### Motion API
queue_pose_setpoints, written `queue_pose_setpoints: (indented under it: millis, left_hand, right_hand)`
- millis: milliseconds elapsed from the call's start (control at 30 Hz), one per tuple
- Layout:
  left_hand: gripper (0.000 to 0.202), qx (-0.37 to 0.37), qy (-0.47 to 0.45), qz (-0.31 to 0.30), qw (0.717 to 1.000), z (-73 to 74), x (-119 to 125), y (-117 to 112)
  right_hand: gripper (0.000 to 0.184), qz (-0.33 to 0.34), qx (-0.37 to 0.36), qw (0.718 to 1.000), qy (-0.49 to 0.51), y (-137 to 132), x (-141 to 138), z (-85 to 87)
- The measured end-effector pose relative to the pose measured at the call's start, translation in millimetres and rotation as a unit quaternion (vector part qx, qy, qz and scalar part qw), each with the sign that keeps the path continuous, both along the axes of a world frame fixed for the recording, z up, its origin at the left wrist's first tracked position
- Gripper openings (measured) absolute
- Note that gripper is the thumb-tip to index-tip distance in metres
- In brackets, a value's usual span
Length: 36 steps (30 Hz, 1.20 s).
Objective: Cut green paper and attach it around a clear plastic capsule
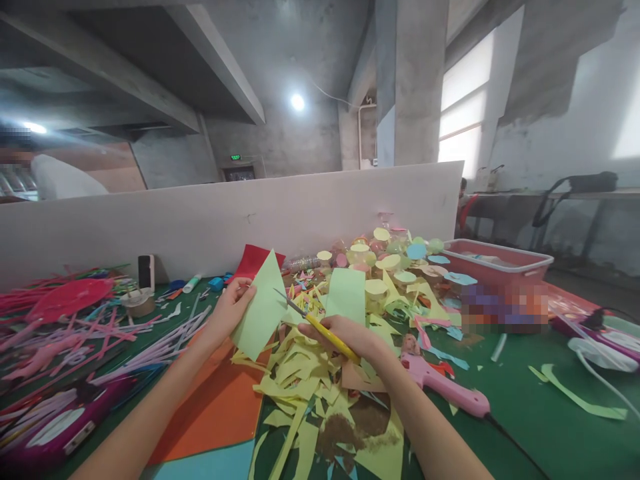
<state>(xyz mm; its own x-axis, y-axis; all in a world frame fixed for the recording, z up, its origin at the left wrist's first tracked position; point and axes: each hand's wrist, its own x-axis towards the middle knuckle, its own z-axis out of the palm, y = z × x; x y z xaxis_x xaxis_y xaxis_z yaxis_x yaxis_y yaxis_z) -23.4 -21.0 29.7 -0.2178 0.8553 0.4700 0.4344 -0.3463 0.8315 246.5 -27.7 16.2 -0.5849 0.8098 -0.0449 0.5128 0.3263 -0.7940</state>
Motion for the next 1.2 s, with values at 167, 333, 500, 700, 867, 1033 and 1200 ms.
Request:
queue_pose_setpoints:
  millis: [167, 333, 500, 700, 867, 1033, 1200]
  left_hand:
    - [0.030, 0.009, 0.023, -0.020, 0.999, -1.8, 0.7, -1.2]
    - [0.029, 0.005, 0.032, -0.023, 0.999, -2.3, 1.2, -0.9]
    - [0.031, 0.002, 0.021, -0.026, 0.999, -2.1, 2.2, -0.8]
    - [0.031, -0.005, 0.000, -0.031, 1.000, -2.5, 2.4, -0.9]
    - [0.034, 0.008, -0.010, -0.022, 1.000, -4.1, -0.9, 2.0]
    - [0.041, 0.021, -0.077, 0.028, 0.996, -2.2, -3.1, 2.4]
    - [0.041, -0.011, -0.146, 0.013, 0.989, 1.8, 6.0, -4.3]
  right_hand:
    - [0.050, -0.003, -0.001, 1.000, -0.007, -0.6, 0.2, 0.9]
    - [0.051, -0.004, -0.023, 1.000, 0.014, -1.4, 1.1, 1.4]
    - [0.050, -0.007, -0.036, 0.999, 0.020, 1.2, 0.6, -3.3]
    - [0.052, -0.018, -0.034, 0.999, 0.009, -1.6, -0.7, -0.9]
    - [0.058, 0.028, -0.032, 0.998, 0.038, -5.0, 0.6, 3.7]
    - [0.054, 0.022, 0.003, 0.997, 0.070, -4.6, 5.1, 6.9]
    - [0.041, -0.111, 0.038, 0.993, -0.001, 8.6, 2.9, -2.3]
